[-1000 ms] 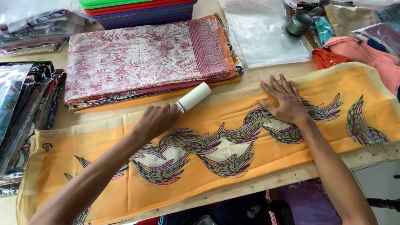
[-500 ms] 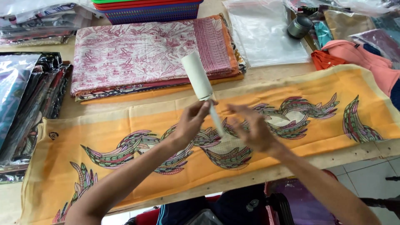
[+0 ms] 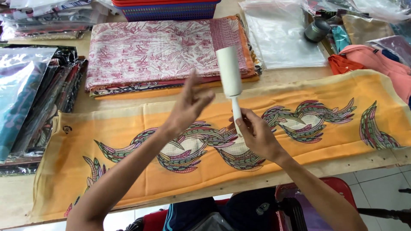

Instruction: A person uses a lint roller to remove dust or lint from a yellow patterned fabric laid out on a workbench.

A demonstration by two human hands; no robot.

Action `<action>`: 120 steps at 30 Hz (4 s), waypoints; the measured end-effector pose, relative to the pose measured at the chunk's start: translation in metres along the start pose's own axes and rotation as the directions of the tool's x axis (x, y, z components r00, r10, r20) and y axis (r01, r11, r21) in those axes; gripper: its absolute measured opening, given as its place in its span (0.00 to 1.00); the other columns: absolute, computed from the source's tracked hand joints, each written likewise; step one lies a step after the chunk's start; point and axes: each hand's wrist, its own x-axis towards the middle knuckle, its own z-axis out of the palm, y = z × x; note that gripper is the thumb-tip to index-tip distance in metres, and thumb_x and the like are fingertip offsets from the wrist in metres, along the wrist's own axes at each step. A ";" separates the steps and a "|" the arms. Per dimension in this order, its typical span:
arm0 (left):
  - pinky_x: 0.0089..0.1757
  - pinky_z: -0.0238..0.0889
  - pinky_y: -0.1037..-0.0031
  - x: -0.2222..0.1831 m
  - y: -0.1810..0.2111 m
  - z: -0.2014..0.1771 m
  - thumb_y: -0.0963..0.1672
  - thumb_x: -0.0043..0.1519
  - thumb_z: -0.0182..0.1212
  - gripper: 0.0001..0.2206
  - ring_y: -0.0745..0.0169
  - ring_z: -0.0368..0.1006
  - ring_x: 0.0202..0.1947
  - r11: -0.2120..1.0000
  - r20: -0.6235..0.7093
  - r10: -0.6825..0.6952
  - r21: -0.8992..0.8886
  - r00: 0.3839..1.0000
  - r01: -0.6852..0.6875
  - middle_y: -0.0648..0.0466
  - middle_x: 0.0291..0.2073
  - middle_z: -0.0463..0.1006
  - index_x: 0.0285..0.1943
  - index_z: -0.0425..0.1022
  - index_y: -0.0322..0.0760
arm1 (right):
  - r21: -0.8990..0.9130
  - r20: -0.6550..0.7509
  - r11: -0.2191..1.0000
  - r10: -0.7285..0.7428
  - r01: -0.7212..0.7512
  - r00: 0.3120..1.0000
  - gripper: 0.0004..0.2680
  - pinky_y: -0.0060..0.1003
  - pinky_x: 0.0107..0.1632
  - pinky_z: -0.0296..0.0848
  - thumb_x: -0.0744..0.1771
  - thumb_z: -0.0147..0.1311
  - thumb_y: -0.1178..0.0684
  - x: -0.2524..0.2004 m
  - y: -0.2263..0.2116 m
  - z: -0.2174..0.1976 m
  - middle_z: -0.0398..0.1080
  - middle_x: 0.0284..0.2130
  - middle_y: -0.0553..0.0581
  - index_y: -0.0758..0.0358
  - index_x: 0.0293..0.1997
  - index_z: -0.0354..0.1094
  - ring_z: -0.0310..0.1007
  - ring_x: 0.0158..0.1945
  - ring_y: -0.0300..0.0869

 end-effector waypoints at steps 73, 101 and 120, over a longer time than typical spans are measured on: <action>0.70 0.42 0.55 0.030 -0.128 -0.072 0.49 0.73 0.36 0.24 0.48 0.53 0.75 0.565 0.559 0.080 0.657 0.825 -0.500 0.45 0.74 0.60 0.77 0.56 0.35 | -0.632 0.353 0.626 -0.291 0.456 0.889 0.20 0.42 0.53 0.65 0.66 0.50 0.63 -0.076 0.064 -0.027 0.68 0.47 0.58 0.56 0.67 0.64 0.67 0.49 0.48; 0.71 0.45 0.53 0.038 -0.143 -0.083 0.44 0.71 0.44 0.21 0.46 0.56 0.74 0.619 0.565 0.184 0.569 0.805 -0.541 0.46 0.73 0.63 0.74 0.63 0.37 | -0.530 0.454 0.692 -0.257 0.490 0.853 0.18 0.43 0.54 0.63 0.65 0.51 0.65 -0.081 0.038 0.014 0.66 0.46 0.59 0.60 0.62 0.67 0.65 0.50 0.48; 0.58 0.69 0.48 0.068 -0.121 -0.010 0.37 0.69 0.48 0.16 0.38 0.72 0.62 0.685 0.592 0.166 0.506 0.789 -0.524 0.43 0.68 0.70 0.65 0.72 0.36 | -0.687 0.065 0.709 -0.158 0.159 0.985 0.18 0.40 0.49 0.74 0.66 0.56 0.60 -0.032 0.086 -0.089 0.69 0.45 0.56 0.59 0.66 0.68 0.66 0.51 0.47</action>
